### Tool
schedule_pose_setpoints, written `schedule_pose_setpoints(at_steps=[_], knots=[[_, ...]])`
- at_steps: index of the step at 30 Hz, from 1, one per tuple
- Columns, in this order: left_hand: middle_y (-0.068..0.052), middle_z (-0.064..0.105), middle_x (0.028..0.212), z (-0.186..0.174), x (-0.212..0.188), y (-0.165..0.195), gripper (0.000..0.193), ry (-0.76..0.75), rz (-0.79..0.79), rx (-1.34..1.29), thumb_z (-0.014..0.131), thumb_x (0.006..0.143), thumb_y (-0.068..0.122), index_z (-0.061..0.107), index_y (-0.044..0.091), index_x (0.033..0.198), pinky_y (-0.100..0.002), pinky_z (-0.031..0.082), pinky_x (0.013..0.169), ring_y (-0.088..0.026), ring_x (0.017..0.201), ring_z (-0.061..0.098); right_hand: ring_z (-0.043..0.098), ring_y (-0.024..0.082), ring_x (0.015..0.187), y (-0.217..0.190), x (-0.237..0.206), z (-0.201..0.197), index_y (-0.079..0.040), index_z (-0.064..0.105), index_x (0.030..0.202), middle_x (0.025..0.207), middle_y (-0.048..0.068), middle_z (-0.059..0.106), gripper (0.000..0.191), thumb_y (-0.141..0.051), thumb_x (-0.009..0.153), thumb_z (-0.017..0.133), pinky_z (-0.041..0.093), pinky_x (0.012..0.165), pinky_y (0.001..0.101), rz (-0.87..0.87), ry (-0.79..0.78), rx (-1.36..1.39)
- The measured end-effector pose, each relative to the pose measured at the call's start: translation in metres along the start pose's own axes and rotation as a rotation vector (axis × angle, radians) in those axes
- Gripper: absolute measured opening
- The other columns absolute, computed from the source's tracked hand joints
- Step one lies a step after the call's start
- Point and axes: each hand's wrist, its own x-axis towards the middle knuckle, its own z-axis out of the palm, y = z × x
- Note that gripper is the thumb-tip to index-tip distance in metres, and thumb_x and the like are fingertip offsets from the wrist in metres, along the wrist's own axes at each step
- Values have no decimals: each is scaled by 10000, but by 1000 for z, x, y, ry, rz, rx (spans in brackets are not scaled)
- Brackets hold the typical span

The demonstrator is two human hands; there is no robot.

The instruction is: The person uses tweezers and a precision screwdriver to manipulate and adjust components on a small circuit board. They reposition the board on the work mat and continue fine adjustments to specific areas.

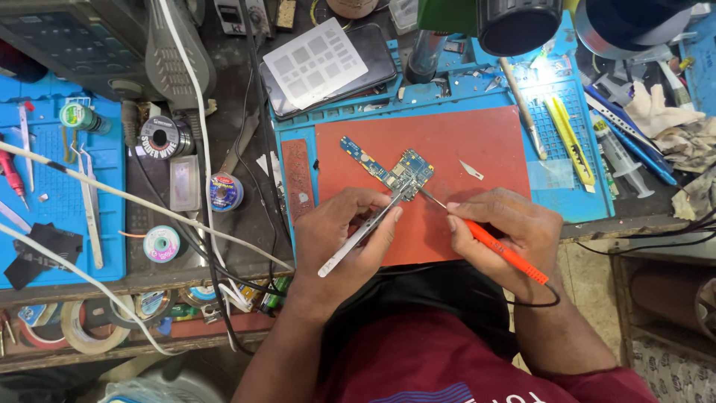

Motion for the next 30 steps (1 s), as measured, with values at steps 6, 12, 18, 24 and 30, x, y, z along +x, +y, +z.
schedule_pose_setpoints(at_steps=[6, 12, 18, 24, 30], knots=[[-60, 751, 821, -5, 4, 7, 164, -4, -35, -10, 812, 880, 114, 692, 76, 984, -271, 584, 602, -136, 684, 751, 699, 152, 719, -2, 1, 0, -12, 747, 957, 851, 111, 730, 150, 0, 813, 786, 526, 646, 259, 14, 15, -2], [-57, 751, 830, -10, 4, 10, 140, -7, -9, -28, 804, 880, 108, 695, 84, 963, -272, 592, 621, -143, 708, 762, 692, 143, 683, -8, 1, 0, -8, 761, 970, 826, 107, 735, 183, -6, 789, 791, 513, 605, 250, 46, 10, 28], [-52, 750, 862, -11, -1, 2, 149, -11, 31, -50, 793, 894, 113, 680, 88, 988, -278, 603, 642, -152, 736, 768, 692, 138, 704, -6, -4, 4, -14, 763, 965, 832, 97, 733, 165, -1, 802, 787, 522, 636, 249, 33, 14, -4], [-47, 747, 842, -13, -2, 0, 170, -13, 50, -7, 804, 888, 128, 673, 93, 989, -279, 591, 610, -154, 707, 756, 698, 137, 721, -8, -5, 6, -14, 760, 975, 855, 98, 740, 161, -5, 816, 781, 527, 651, 245, 31, 11, 21], [-45, 747, 846, -12, -2, -2, 168, 13, 67, 3, 804, 895, 126, 671, 93, 993, -266, 588, 603, -144, 711, 757, 694, 128, 710, -9, -4, 6, -17, 765, 986, 854, 94, 744, 175, -5, 813, 784, 522, 640, 238, 43, 2, 10]])
